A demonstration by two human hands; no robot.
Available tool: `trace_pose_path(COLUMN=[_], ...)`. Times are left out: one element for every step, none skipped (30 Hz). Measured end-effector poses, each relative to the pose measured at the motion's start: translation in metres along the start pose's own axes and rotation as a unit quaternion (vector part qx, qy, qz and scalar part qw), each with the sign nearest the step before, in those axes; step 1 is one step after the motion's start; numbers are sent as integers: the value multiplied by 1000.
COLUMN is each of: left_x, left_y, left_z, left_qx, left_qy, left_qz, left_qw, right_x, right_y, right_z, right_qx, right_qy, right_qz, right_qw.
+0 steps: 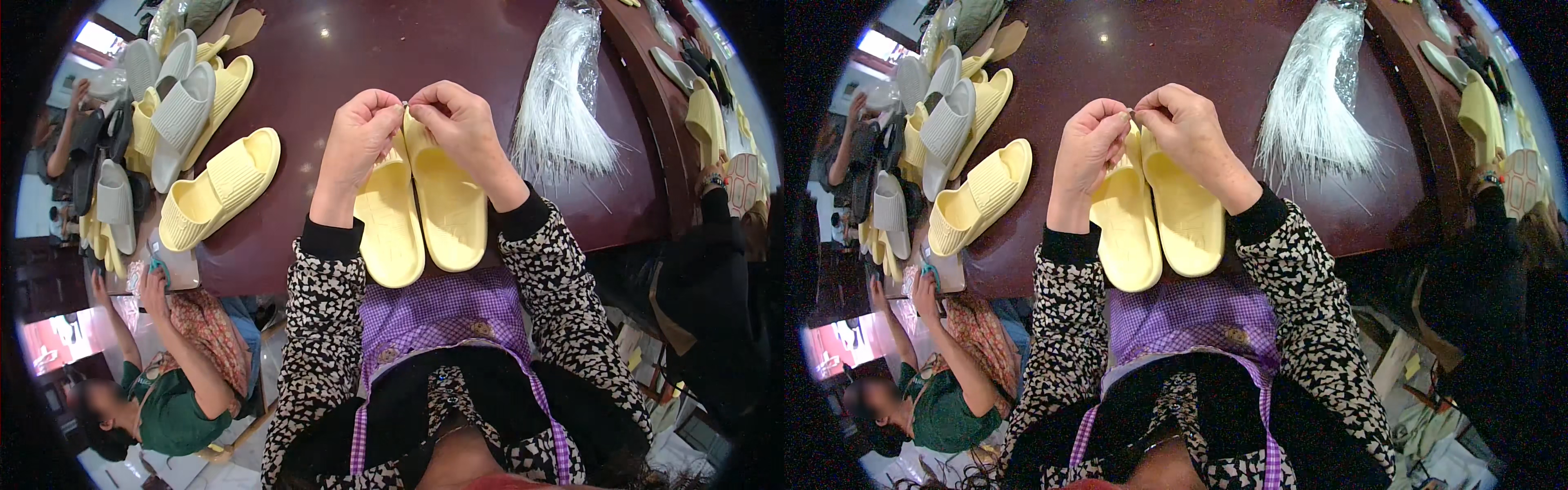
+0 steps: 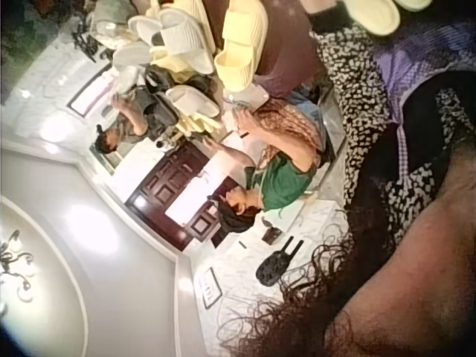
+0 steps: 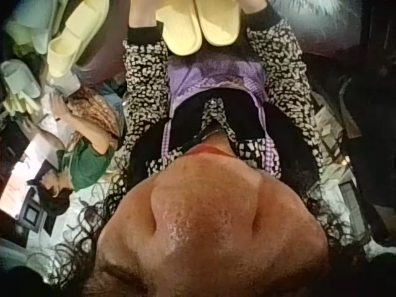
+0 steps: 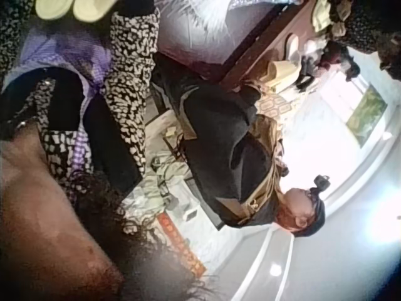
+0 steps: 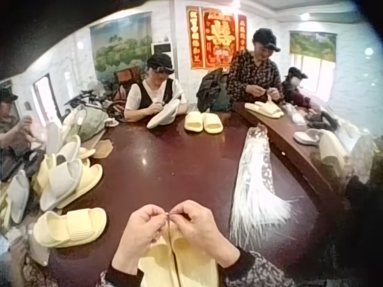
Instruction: The person attaches pairs of slippers together by threading plastic tag fasteners through them and securing the ends by hand.
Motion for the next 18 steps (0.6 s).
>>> trace_pose_path(left_x=[0, 0, 1, 1, 0, 0, 0, 0, 1, 2, 2, 3, 4, 4, 4, 5, 5, 6], left_y=[0, 0, 0, 0, 0, 0, 0, 0, 0, 0, 0, 0, -1, -2, -3, -3, -3, -3], left_z=[0, 1, 1, 1, 0, 0, 0, 0, 0, 1, 1, 1, 2, 3, 4, 5, 5, 5], left_qx=[0, 0, 0, -3, -6, -8, -9, -7, -6, -4, -5, -3, -1, 1, 1, 0, -2, -4], left_qy=[3, 7, 7, 14, 21, 28, 28, 30, 32, 34, 34, 45, 56, 67, 67, 69, 71, 73], left_qz=[0, -1, 0, 4, 8, 13, 13, 12, 10, 9, 9, 13, 17, 22, 22, 20, 19, 17], left_qw=[1000, 1000, 1000, 1000, 1000, 1000, 999, 999, 999, 999, 999, 999, 998, 998, 997, 997, 997, 997], right_x=[0, 0, 1, 0, 0, 0, 0, 0, -1, -1, -1, 0, 0, 0, -1, -1, -1, -1], right_y=[0, 0, 0, -1, -1, -1, -1, -2, -2, -2, -2, -2, -2, -2, -2, -2, -2, -2], right_z=[0, -1, -2, -4, -5, -5, -6, -6, -7, -7, -5, -4, -3, -4, -4, -5, -5, -5], right_qx=[-2, -1, -7, -13, -19, -19, -26, -34, -42, -41, -37, -34, -30, -30, -29, -28, -27, -27], right_qy=[-5, -4, -12, -20, -29, -28, -31, -34, -38, -38, -36, -35, -33, -33, -32, -32, -31, -31], right_qz=[-2, -2, 1, 3, 5, 6, 9, 12, 15, 15, 13, 12, 10, 10, 8, 7, 5, 5], right_qw=[1000, 1000, 1000, 1000, 999, 999, 999, 999, 998, 998, 999, 999, 999, 999, 999, 999, 999, 999])
Point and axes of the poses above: each hand's wrist, its own y-axis towards the middle knuckle, its own x-axis out of the palm, z = x × y, the point moved 8 cm from there along y, towards the middle knuckle, and after that the axes turned 4 degrees about -z, right-handed, at the moved point
